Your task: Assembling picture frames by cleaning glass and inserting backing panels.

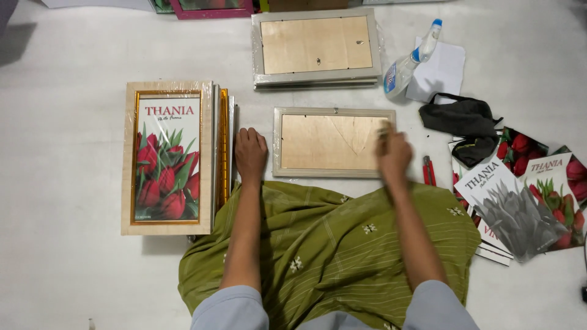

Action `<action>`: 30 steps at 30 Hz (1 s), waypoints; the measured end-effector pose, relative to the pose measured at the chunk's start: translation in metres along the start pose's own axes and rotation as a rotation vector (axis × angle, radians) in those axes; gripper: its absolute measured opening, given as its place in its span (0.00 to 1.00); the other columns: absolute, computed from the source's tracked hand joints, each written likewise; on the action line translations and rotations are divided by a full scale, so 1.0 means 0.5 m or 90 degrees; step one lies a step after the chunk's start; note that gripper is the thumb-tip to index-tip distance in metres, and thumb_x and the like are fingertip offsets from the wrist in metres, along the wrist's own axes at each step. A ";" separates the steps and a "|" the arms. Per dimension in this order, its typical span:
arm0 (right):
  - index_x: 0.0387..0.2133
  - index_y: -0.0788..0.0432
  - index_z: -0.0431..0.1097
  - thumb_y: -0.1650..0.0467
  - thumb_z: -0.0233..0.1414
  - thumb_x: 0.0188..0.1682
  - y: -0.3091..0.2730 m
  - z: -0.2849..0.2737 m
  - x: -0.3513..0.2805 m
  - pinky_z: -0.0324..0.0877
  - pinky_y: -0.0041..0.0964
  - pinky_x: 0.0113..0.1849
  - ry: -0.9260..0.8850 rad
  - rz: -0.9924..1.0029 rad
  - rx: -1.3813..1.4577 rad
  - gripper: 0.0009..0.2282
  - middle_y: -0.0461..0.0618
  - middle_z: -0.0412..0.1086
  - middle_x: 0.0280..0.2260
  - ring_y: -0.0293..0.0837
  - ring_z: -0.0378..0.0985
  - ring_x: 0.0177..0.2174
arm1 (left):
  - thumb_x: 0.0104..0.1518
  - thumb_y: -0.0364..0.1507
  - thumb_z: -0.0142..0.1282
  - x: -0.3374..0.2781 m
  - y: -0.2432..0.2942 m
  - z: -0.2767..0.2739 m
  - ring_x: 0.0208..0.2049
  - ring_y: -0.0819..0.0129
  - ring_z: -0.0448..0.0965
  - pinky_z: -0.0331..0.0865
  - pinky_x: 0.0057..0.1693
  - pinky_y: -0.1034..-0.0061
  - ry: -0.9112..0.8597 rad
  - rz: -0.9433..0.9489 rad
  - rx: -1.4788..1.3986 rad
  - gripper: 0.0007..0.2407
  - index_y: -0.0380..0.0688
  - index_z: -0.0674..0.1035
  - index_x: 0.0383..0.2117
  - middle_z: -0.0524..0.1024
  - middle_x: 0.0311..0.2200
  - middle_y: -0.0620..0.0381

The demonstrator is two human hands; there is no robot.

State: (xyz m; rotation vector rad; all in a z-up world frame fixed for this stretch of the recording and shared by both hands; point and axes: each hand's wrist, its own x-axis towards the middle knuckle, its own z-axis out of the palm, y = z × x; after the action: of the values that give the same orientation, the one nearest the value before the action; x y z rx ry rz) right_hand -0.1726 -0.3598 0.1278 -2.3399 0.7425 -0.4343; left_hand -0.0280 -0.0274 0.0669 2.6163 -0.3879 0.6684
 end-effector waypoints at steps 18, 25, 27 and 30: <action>0.37 0.60 0.79 0.57 0.51 0.50 -0.104 -0.042 0.013 0.74 0.60 0.46 -0.181 0.215 -0.021 0.18 0.57 0.78 0.35 0.60 0.81 0.43 | 0.61 0.24 0.49 -0.004 -0.001 0.006 0.30 0.59 0.72 0.71 0.37 0.71 0.003 -0.008 -0.020 0.07 0.45 0.68 0.24 0.64 0.26 0.55; 0.27 0.62 0.72 0.65 0.55 0.51 0.058 0.020 0.108 0.73 0.61 0.35 0.103 -0.104 -0.215 0.11 0.63 0.72 0.26 0.67 0.79 0.31 | 0.59 0.24 0.51 0.000 -0.005 0.016 0.29 0.58 0.73 0.72 0.36 0.70 0.022 0.002 -0.009 0.07 0.45 0.67 0.24 0.64 0.26 0.55; 0.26 0.65 0.71 0.69 0.57 0.49 -0.055 0.034 0.051 0.70 0.65 0.33 0.099 -0.210 -0.133 0.09 0.66 0.68 0.25 0.71 0.76 0.30 | 0.58 0.24 0.51 -0.007 -0.002 0.000 0.29 0.57 0.73 0.72 0.36 0.69 0.009 0.005 -0.009 0.07 0.44 0.67 0.24 0.64 0.26 0.55; 0.31 0.58 0.71 0.65 0.53 0.52 -0.233 0.071 0.017 0.72 0.51 0.36 0.004 -0.092 0.133 0.09 0.58 0.73 0.29 0.61 0.79 0.34 | 0.59 0.24 0.51 0.008 0.014 -0.023 0.29 0.57 0.73 0.72 0.36 0.70 0.010 0.016 -0.013 0.06 0.43 0.68 0.25 0.63 0.26 0.55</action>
State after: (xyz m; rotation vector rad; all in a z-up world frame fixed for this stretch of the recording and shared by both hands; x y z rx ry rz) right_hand -0.1031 -0.2740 0.1792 -2.2031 0.5061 -0.5545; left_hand -0.0315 -0.0289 0.0802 2.5892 -0.4211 0.6892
